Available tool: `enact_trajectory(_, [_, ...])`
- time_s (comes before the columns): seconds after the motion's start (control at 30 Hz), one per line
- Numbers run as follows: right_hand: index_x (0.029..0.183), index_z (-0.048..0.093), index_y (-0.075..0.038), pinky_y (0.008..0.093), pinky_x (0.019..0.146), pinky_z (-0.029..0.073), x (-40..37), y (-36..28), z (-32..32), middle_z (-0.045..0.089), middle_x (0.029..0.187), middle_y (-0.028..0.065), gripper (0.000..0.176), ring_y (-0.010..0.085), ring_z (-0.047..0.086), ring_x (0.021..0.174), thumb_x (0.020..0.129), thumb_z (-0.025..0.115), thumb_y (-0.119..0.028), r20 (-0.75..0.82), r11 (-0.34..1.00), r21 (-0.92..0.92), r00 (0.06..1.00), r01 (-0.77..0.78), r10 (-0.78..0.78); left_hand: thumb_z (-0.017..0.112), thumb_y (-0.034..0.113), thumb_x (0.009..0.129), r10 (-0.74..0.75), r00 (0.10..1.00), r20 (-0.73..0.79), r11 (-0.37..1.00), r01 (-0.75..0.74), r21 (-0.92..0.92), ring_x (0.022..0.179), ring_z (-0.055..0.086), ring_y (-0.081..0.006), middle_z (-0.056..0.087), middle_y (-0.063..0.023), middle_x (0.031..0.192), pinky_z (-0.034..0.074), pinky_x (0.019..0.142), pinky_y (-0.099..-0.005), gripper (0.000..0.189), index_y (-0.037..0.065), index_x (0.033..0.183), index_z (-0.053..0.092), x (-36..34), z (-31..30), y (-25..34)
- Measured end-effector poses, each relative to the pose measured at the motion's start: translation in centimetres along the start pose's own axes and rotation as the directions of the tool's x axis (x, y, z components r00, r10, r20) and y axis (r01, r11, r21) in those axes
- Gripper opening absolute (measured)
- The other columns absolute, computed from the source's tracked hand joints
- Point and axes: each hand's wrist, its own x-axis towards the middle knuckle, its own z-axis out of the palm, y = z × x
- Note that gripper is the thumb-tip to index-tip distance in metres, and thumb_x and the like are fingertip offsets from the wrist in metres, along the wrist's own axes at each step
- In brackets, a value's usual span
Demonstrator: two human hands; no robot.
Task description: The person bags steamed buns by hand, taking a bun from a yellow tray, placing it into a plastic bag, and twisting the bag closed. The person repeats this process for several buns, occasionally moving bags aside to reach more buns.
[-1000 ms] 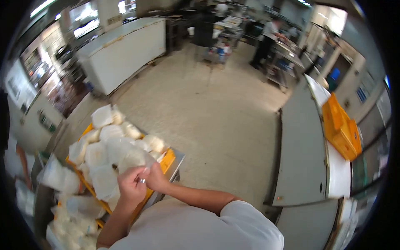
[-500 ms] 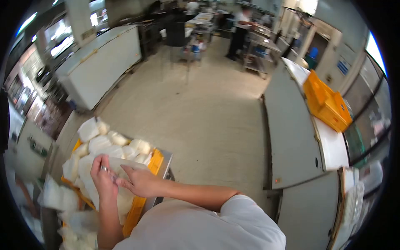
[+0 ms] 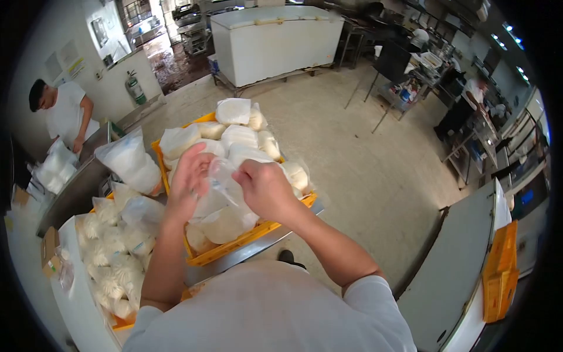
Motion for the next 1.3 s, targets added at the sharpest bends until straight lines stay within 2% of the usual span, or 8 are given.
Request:
enact_trajectory(0.17, [0.089, 0.065, 0.001, 0.0463, 0.061, 0.053, 0.1, -0.6, 2.6, 0.065, 0.073, 0.0216, 0.012, 0.0397, 0.065, 0.066, 0.078, 0.065, -0.003, 0.003, 0.968, -0.075, 0.971, 0.24, -0.241, 0.083, 0.025, 0.076, -0.192, 0.865, 0.463, 0.75, -0.175, 0.638, 0.119, 0.057, -0.0266, 0.057, -0.0164, 0.13, 0.045, 0.099, -0.0414, 0.079, 0.003, 0.14, 0.04, -4.2, 4.2, 0.8])
enact_trajectory(0.57, [0.114, 0.065, 0.001, 0.0324, 0.071, 0.054, -2.2, 3.6, -6.3, 0.07, 0.09, 0.0104, 0.037, 0.02, 0.068, 0.076, 0.102, 0.059, -0.033, -0.244, 0.917, 0.397, 0.967, 0.032, 0.072, 0.056, 0.03, 0.104, -0.214, 0.975, 0.054, 0.88, 0.169, 0.443, 0.096, 0.064, -0.0219, 0.07, -0.0134, 0.106, 0.05, 0.09, -0.0358, 0.037, -0.005, 0.106, 0.068, -3.9, 6.3, -0.9])
enact_trajectory(0.67, [0.119, 0.064, -0.005, 0.0347, 0.076, 0.056, -4.3, 9.2, -4.8, 0.07, 0.093, 0.0038, 0.038, 0.0156, 0.067, 0.083, 0.102, 0.058, -0.039, 0.203, 0.541, 0.747, 0.908, -0.385, 0.366, 0.051, 0.031, 0.105, -0.319, 0.941, 0.111, 0.946, 0.31, 0.089, 0.096, 0.068, -0.0285, 0.071, -0.0214, 0.108, 0.054, 0.088, -0.0427, 0.044, -0.009, 0.095, 0.067, -3.2, 6.5, 0.4])
enact_trajectory(0.73, [0.131, 0.057, -0.008, 0.0342, 0.088, 0.056, -6.9, 7.6, -0.8, 0.067, 0.108, 0.0044, 0.046, 0.019, 0.067, 0.097, 0.102, 0.056, -0.044, 0.466, -0.018, 0.882, 0.864, -0.471, 0.191, 0.043, 0.045, 0.105, -0.237, 0.906, 0.352, 0.971, 0.229, 0.063, 0.096, 0.067, -0.029, 0.071, -0.0211, 0.108, 0.053, 0.09, -0.041, 0.06, -0.008, 0.098, 0.068, -1.7, 6.8, 0.8])
enact_trajectory(0.9, [0.135, 0.051, -0.008, 0.0383, 0.097, 0.053, -8.5, 8.9, 3.5, 0.063, 0.12, 0.0102, 0.048, 0.0232, 0.065, 0.109, 0.096, 0.066, -0.03, 0.692, -0.5, 0.533, 0.692, -0.682, -0.207, 0.038, 0.054, 0.105, -0.365, 0.853, 0.373, 0.918, 0.396, -0.008, 0.12, 0.058, -0.0322, 0.064, -0.0229, 0.126, 0.043, 0.106, -0.0438, 0.066, -0.005, 0.1, 0.067, -0.5, 5.0, -0.6])
enact_trajectory(0.97, [0.129, 0.056, -0.008, 0.0401, 0.093, 0.054, -6.8, 6.8, -0.6, 0.066, 0.106, 0.0071, 0.039, 0.0229, 0.066, 0.102, 0.093, 0.066, -0.02, 0.278, -0.211, 0.944, 0.955, -0.253, 0.099, 0.037, 0.055, 0.105, -0.419, 0.897, 0.139, 0.9, 0.431, -0.067, 0.131, 0.05, -0.0325, 0.058, -0.023, 0.137, 0.037, 0.113, -0.0448, 0.066, -0.005, 0.104, 0.065, -0.3, 5.7, 2.0])
enact_trajectory(1.13, [0.127, 0.057, -0.007, 0.0474, 0.097, 0.047, -3.9, 5.7, -11.3, 0.06, 0.081, 0.0052, 0.047, 0.0222, 0.062, 0.08, 0.099, 0.054, -0.045, -0.23, -0.167, 0.97, 0.892, 0.177, -0.388, 0.038, 0.054, 0.105, -0.132, 0.991, -0.038, 0.99, 0.129, -0.06, 0.139, 0.041, -0.0289, 0.052, -0.0202, 0.142, 0.029, 0.118, -0.0437, 0.063, -0.003, 0.116, 0.064, 0.0, 2.8, 6.2])
enact_trajectory(1.3, [0.136, 0.052, -0.007, 0.0545, 0.098, 0.049, -4.1, 6.2, 1.1, 0.064, 0.12, 0.0154, 0.067, 0.0357, 0.061, 0.112, 0.096, 0.05, -0.062, 0.592, -0.259, 0.736, 0.78, -0.626, -0.202, 0.035, 0.051, 0.107, 0.03, 0.992, -0.121, 0.977, -0.003, 0.213, 0.117, 0.059, -0.0271, 0.068, -0.0183, 0.115, 0.04, 0.109, -0.0442, 0.059, 0.001, 0.093, 0.065, -1.8, -2.1, 4.9])
